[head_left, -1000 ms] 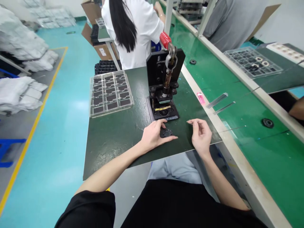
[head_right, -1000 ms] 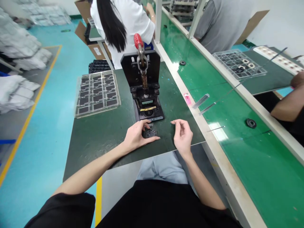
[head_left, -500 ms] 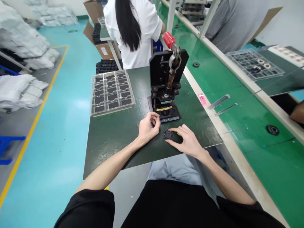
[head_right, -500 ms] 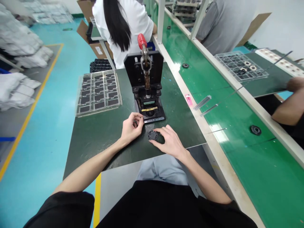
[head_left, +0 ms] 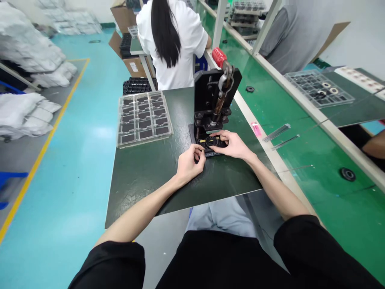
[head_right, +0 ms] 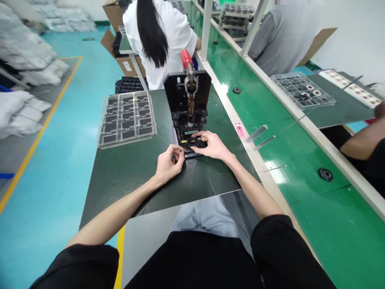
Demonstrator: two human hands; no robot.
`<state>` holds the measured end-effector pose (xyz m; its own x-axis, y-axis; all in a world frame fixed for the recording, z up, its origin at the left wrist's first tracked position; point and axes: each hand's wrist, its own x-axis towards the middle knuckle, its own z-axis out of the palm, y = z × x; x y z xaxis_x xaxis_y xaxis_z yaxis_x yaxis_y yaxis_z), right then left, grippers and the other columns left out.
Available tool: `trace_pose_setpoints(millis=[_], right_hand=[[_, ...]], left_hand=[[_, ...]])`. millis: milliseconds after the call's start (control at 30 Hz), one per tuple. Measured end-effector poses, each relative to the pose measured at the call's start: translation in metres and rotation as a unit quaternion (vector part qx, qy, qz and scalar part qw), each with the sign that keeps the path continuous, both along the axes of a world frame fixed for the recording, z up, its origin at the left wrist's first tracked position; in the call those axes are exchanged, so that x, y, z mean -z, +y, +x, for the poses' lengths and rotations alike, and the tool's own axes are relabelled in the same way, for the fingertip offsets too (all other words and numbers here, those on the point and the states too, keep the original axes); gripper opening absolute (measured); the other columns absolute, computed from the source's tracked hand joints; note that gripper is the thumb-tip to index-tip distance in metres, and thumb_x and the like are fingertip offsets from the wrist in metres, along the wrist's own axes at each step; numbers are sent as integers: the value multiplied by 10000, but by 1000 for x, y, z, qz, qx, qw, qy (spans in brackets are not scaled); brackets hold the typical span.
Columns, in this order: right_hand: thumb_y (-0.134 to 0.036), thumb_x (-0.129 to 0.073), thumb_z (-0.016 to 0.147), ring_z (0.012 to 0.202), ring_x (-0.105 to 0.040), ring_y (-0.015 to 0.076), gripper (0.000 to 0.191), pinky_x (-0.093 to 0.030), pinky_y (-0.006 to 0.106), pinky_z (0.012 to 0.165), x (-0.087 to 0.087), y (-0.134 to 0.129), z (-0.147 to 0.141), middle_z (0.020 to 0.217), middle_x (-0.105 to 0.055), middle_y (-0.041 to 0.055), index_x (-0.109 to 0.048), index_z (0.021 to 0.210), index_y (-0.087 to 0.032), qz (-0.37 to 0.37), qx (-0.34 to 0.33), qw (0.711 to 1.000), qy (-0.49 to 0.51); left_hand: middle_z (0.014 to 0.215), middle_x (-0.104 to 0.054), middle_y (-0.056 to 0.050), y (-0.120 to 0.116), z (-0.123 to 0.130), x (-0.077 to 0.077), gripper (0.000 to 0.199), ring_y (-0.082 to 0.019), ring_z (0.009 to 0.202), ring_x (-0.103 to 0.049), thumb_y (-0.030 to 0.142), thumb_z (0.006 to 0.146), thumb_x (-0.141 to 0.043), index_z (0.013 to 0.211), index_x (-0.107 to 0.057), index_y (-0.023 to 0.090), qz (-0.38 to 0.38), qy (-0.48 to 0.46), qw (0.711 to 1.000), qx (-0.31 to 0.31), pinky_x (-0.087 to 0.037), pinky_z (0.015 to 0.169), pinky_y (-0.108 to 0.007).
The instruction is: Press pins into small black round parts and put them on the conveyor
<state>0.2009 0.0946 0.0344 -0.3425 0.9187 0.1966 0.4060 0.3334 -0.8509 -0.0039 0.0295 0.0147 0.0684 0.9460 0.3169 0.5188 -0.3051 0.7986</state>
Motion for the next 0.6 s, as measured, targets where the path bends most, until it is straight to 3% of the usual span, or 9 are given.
trace_pose_setpoints(millis=[100,167,300,433,533,600], right_hand=[[-363,-825,735,731,-677,157,412,-555,300,738,1,2,3,977,-751,68,-765,1092,-166,-13,-31,999,15],[-369,-813,755,643,-594,125,405,-507,275,658,0,-2,6,877,-716,30,-767,1105,-170,-8,-28,999,19],[-405,-810,787,510,-323,96,404,-349,267,539,0,-8,11,567,-402,-93,-768,1121,-181,10,17,1000,23],[-418,-797,811,497,-281,96,343,-275,279,513,0,-20,15,553,-348,-94,-779,1067,-191,36,62,997,9],[-421,-699,923,468,-293,101,232,-248,289,476,-22,-28,20,538,-434,-59,-774,913,-201,105,139,984,29],[-426,-640,987,494,-359,110,273,-294,301,481,-53,-24,22,655,-606,4,-755,861,-212,204,206,956,48]], left_hand=[[688,-622,61,-1,0,0,73,-88,538,-558,201,908,-596,974,-577,225,1,5,1000,8,-466,587,-212],[688,-621,58,-1,-1,0,63,-92,543,-561,214,913,-589,973,-575,226,-2,9,1000,11,-468,585,-215],[694,-621,55,-2,-1,0,56,-94,548,-561,232,922,-571,979,-573,229,0,10,1000,10,-467,579,-216],[694,-619,55,-1,-1,1,59,-95,550,-561,229,919,-572,978,-569,232,-1,20,1000,9,-459,571,-217],[688,-603,58,-1,-1,2,53,-95,550,-557,242,927,-560,979,-552,235,2,24,1000,12,-446,565,-218],[690,-593,63,-1,0,3,114,-100,562,-560,266,920,-581,1018,-530,235,9,29,999,14,-443,566,-221]])
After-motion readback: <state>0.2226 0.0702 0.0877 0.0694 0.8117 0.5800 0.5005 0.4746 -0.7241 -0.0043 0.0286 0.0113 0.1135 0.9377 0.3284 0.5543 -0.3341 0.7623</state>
